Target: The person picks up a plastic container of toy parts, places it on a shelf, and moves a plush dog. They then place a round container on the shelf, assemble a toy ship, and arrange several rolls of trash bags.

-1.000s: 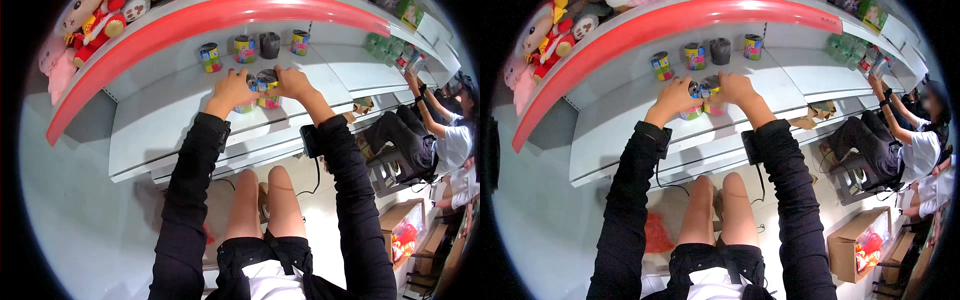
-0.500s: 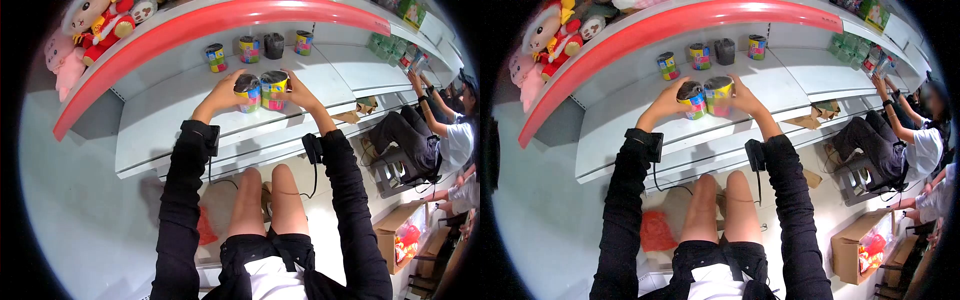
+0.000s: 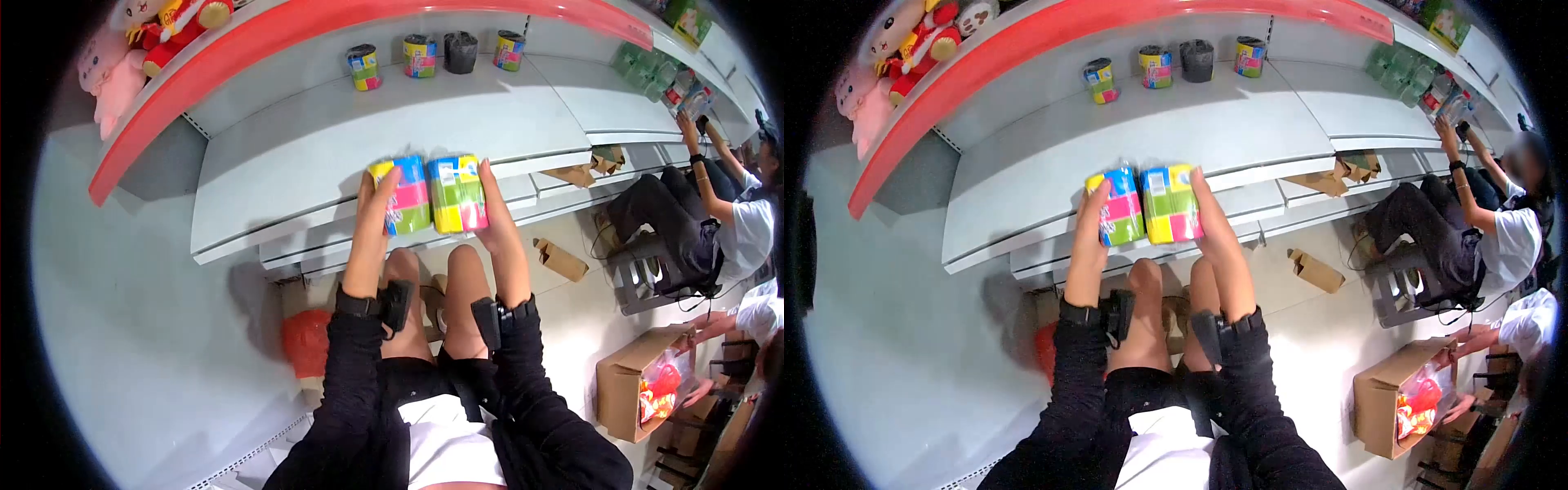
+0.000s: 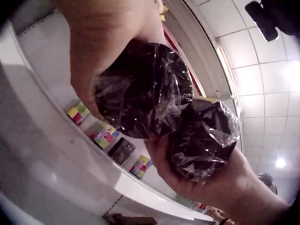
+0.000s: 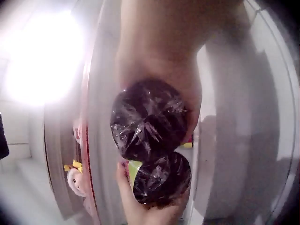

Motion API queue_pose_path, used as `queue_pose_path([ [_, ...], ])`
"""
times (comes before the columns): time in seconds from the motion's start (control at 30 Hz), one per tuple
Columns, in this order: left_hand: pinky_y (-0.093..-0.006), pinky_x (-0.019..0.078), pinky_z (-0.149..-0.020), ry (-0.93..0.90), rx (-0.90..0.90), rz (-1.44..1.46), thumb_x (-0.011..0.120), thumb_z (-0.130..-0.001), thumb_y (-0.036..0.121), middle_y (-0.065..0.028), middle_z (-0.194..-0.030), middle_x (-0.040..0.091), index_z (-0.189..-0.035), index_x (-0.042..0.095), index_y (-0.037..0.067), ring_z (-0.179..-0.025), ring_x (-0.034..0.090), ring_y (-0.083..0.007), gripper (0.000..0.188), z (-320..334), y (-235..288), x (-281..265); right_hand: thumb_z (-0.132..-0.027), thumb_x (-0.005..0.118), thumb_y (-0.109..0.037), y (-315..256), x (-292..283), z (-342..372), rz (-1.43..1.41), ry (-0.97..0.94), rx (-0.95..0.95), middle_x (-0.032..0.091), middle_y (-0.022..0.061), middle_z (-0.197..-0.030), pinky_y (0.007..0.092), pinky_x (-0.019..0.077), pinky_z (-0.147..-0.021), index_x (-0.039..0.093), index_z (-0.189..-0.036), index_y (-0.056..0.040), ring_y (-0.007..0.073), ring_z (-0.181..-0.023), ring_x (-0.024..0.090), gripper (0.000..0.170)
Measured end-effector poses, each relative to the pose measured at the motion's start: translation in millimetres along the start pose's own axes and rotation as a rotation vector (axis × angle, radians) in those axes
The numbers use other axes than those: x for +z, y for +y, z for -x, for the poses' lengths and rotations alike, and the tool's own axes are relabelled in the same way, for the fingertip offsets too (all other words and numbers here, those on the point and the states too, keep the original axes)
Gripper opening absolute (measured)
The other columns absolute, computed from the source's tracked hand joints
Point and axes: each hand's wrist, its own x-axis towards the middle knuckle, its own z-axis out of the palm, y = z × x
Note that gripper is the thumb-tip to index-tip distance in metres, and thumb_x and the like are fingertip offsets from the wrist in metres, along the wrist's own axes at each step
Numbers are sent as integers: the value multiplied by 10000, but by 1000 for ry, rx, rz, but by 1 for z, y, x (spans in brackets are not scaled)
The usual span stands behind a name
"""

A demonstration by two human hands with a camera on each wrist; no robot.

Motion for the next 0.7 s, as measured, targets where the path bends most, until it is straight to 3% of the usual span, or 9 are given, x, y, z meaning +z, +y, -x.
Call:
queue_pose_path([
  [0.1,-248,465,-799,-8,-99,-53,455,-890,420,-52,-1054,552,-1139,461,33,-930,562,-111,460,17,-18,-20,-885,439,-454,21,-10,14,-23,51,73,568,96,-1062,275,435,-832,476,-1144,2,150,-960,551,526],
  [0.23,-278,465,-820,-69,-182,93,335,-913,465,-53,-1080,555,-1162,458,36,-969,557,-121,510,39,-27,-27,-873,500,-400,27,-14,28,-98,181,88,584,95,-1027,262,445,-781,518,-1085,18,135,-926,562,469],
  [0.33,-288,462,-829,-71,-177,89,352,-912,455,-54,-1079,557,-1169,458,37,-963,561,-122,502,47,-27,-27,-876,499,-385,25,-23,34,1,78,73,587,100,-1021,261,441,-786,528,-1069,27,136,-919,562,455],
  [0.43,-239,440,-785,-121,-152,77,399,-924,384,-30,-1006,525,-1106,455,62,-905,524,-77,374,51,-20,-22,-885,492,-347,22,-23,38,71,45,23,589,95,-1009,257,430,-789,531,-1061,35,127,-904,553,422],
  [0.7,-224,423,-732,7,56,-218,421,-924,324,-36,-911,539,-1027,477,10,-809,501,-70,335,58,-15,-9,-895,477,-307,7,-16,53,197,-17,-104,574,68,-992,243,410,-796,509,-1095,18,104,-903,525,383],
])
